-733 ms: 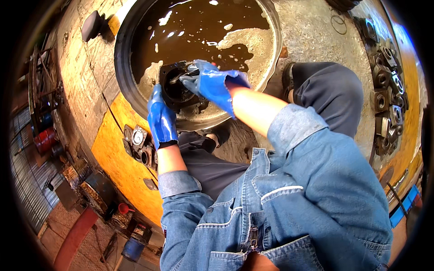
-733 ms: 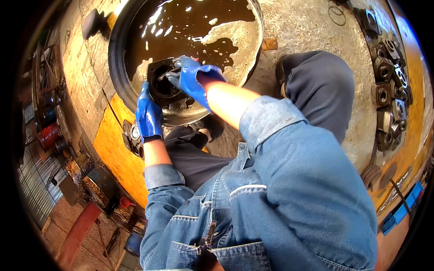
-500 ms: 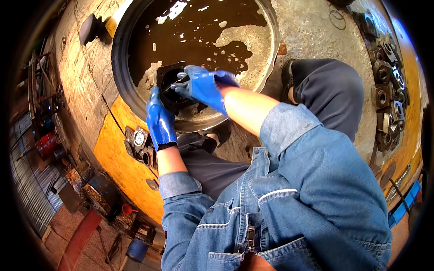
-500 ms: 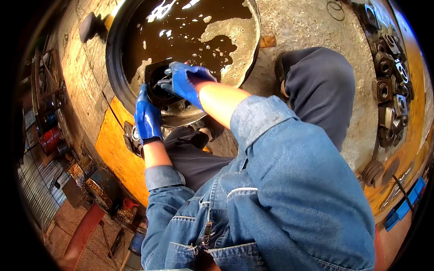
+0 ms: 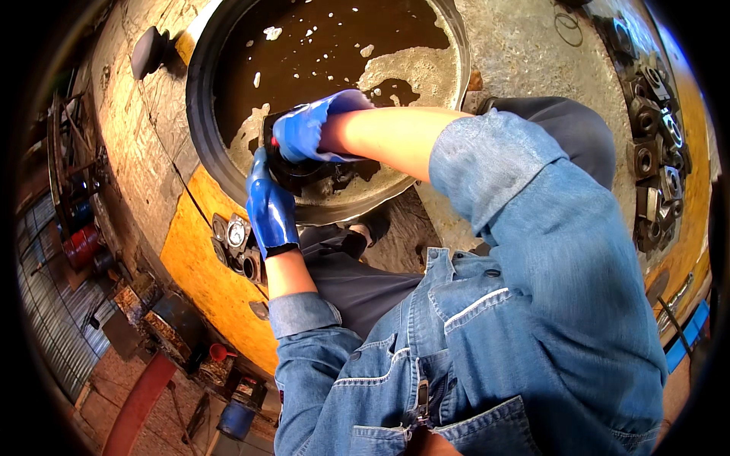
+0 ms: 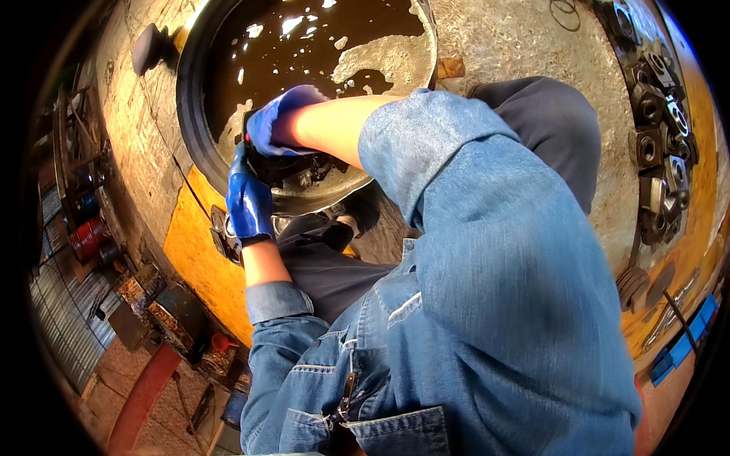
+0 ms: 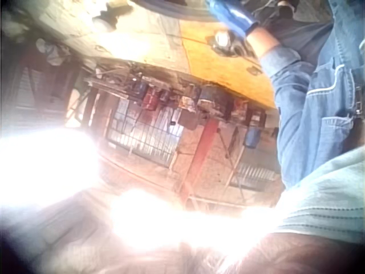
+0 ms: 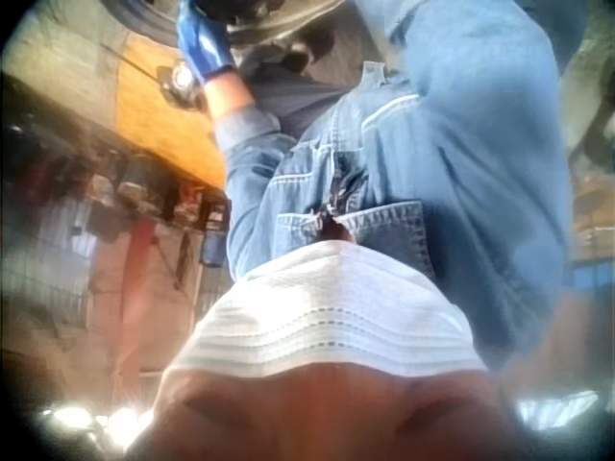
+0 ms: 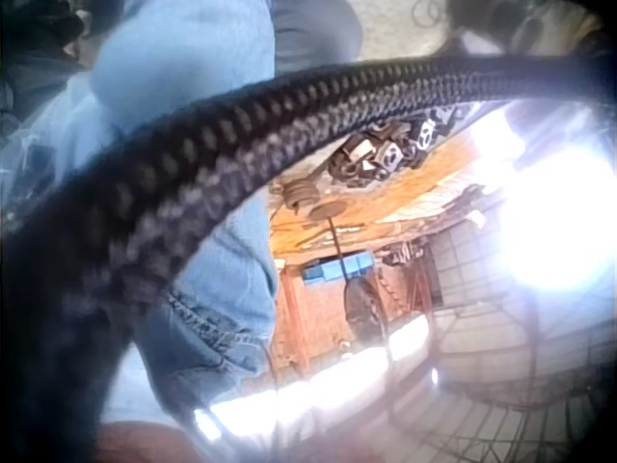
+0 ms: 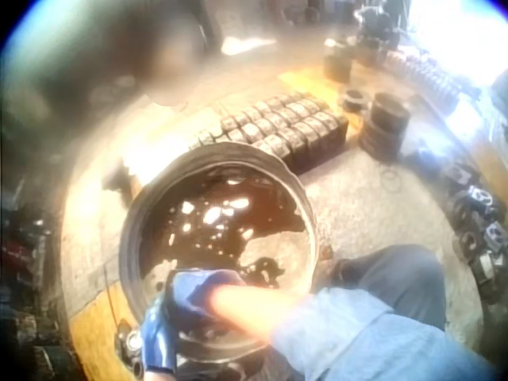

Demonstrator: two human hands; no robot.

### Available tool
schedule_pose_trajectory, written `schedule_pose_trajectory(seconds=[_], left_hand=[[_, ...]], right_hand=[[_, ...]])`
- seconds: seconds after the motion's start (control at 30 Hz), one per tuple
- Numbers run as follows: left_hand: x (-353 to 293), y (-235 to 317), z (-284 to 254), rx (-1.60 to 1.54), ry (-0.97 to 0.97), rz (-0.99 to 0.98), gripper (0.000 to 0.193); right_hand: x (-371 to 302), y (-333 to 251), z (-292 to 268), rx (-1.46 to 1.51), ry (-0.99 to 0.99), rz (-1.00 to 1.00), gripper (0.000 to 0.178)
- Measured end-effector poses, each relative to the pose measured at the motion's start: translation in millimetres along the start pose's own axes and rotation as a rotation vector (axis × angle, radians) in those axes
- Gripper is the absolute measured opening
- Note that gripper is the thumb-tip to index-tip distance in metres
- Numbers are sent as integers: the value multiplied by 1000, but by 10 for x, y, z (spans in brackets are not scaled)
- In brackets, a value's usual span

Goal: The person cleans various metal components in a large basin of dark liquid, scrubbing them with a brush and picking them up by hand while wearing protective gloves. They handle the components one by one, scrubbing different sides before setting them aside on the floor.

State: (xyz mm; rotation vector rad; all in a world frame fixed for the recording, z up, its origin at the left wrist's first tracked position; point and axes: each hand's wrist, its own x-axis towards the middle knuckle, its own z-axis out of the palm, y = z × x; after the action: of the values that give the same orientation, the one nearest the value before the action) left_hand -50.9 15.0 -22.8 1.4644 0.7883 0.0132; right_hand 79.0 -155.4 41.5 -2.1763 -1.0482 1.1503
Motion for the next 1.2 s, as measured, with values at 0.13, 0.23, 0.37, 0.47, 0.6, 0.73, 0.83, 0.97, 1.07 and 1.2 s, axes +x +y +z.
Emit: schedule_pose_trajectory(seconds=[0.13, 0.23, 0.37, 0.47, 0.6, 0.73, 0.83, 0.97, 1.07, 1.2], left_hand=[[-111, 164, 84, -46, -69, -44, 52], [-71, 85, -7, -48, -44, -23, 46], [-369, 348, 275, 286, 0, 155, 45], [-327, 288, 201, 206, -3, 176, 50], [-173, 238, 176, -43, 24, -60, 53], [-164, 271, 189, -122, 23, -137, 53], [-280, 306, 250, 77, -9, 70, 50], [-101, 261, 160, -172, 54, -166, 38], [-188, 257, 130, 193, 1, 48, 37], [-238, 220, 50, 868, -8, 360, 39]], right_hand=[[-151, -123, 181, -770, 21, -353, 24], [408, 261, 580, -570, 135, -529, 24], [534, 549, 588, -434, 279, -922, 24], [571, 446, 539, -455, 349, -843, 21], [518, 309, 641, -391, 299, -448, 21], [226, -60, 484, -606, 86, -267, 26], [488, 88, 596, -373, 26, -107, 26], [443, 156, 449, 139, 131, 39, 31], [42, 268, 382, 686, 197, 88, 36], [-9, 393, 728, 163, 542, 20, 46]])
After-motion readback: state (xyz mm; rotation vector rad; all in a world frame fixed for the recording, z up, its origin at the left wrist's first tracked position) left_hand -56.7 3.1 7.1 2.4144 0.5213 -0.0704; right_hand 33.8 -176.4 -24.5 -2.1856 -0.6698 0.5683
